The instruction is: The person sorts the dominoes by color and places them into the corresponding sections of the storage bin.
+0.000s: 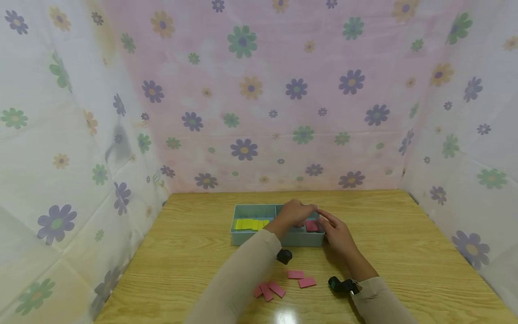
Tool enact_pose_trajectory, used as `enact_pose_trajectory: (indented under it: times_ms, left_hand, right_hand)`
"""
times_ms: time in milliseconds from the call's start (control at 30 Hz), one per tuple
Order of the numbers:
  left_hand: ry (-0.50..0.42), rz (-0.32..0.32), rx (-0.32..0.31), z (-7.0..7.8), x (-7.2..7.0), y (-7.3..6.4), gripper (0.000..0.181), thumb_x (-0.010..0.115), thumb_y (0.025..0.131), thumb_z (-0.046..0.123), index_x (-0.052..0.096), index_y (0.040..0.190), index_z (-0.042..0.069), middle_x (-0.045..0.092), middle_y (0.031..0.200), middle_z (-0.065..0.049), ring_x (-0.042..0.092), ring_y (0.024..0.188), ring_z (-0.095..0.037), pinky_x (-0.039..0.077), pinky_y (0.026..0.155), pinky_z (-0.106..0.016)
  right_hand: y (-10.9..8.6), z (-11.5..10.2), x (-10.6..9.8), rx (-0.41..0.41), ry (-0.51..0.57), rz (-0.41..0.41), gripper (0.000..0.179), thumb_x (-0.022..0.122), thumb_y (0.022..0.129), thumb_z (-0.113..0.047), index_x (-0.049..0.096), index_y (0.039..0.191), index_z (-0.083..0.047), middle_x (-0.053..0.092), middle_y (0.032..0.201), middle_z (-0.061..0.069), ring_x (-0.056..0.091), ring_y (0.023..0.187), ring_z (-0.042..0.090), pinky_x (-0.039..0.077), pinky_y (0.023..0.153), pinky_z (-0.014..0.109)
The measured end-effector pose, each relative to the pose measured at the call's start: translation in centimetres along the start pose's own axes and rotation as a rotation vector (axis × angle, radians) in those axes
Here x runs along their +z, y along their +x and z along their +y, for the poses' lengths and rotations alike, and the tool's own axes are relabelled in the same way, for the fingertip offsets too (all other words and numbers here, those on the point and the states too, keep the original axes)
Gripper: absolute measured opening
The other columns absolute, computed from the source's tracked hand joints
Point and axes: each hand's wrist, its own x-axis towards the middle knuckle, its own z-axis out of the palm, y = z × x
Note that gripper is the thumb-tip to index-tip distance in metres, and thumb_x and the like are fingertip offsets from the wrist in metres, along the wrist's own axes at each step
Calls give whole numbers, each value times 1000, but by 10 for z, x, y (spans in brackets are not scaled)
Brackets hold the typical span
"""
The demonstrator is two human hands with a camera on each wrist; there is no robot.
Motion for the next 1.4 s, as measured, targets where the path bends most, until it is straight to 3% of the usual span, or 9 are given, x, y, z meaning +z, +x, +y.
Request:
enact_pose_trajectory:
  times_ms: [100,300,633,767,900,1067,1200,1300,1400]
  left_hand:
    - [-30,-17,26,1,-6,-4,51,62,96,59,72,91,9,71,94,-14,73,92,-35,59,89,-52]
    - [-66,-58,58,3,-19,-12,61,66,95,58,68,128,7,70,125,-10,75,96,-32,61,89,-50]
    - [-152,-148,157,-15,-40,-33,61,68,95,58,64,128,7,73,114,-14,75,101,-34,62,86,-49]
    - [-109,-167,181,-27,-46,-41,56,70,96,53,64,129,7,73,113,-12,76,97,-30,63,85,-47]
    - [-31,-166,230,-38,-51,-52,49,74,94,48,68,127,11,74,110,-4,74,95,-22,62,85,-43]
    - [4,-158,326,-52,-52,-64,39,81,89,42,74,117,15,73,104,5,68,93,-9,60,82,-32]
    - [-31,-211,355,-63,-49,-73,37,86,86,34,76,113,12,73,97,8,68,89,-6,59,80,-27]
    - [-56,-253,354,-70,-45,-79,35,88,85,27,75,111,8,74,95,6,70,87,-7,59,79,-26]
    - [-62,-274,350,-75,-40,-82,33,89,83,21,76,108,5,74,92,6,70,84,-6,59,78,-24]
  right_hand:
    - [0,0,0,-3,-14,0,48,47,110,-46,49,155,-30,49,156,13,51,123,27,44,88,32]
    - [0,-1,0,5,-17,1,46,46,111,-42,50,155,-30,53,150,16,51,122,29,44,89,34]
    - [-1,-3,0,2,-18,3,46,46,111,-43,50,155,-29,53,149,15,51,120,29,43,88,35]
    - [-1,-3,1,4,-15,13,45,48,110,-43,52,153,-31,62,112,9,53,91,19,43,74,30]
    - [-2,-2,1,21,-3,19,43,50,110,-42,54,151,-32,39,75,2,38,64,15,40,61,29]
    - [-3,-3,2,22,-16,20,44,49,110,-43,53,152,-32,59,112,11,53,92,21,43,72,29]
    - [-4,-5,2,19,-22,17,46,49,110,-44,51,154,-31,55,136,10,51,112,24,42,78,30]
    - [-4,-5,2,32,-10,25,45,50,109,-45,53,152,-32,59,97,5,52,85,18,42,68,28]
    - [-3,-5,2,40,-4,33,43,51,109,-44,55,150,-34,39,75,1,40,66,16,39,61,29]
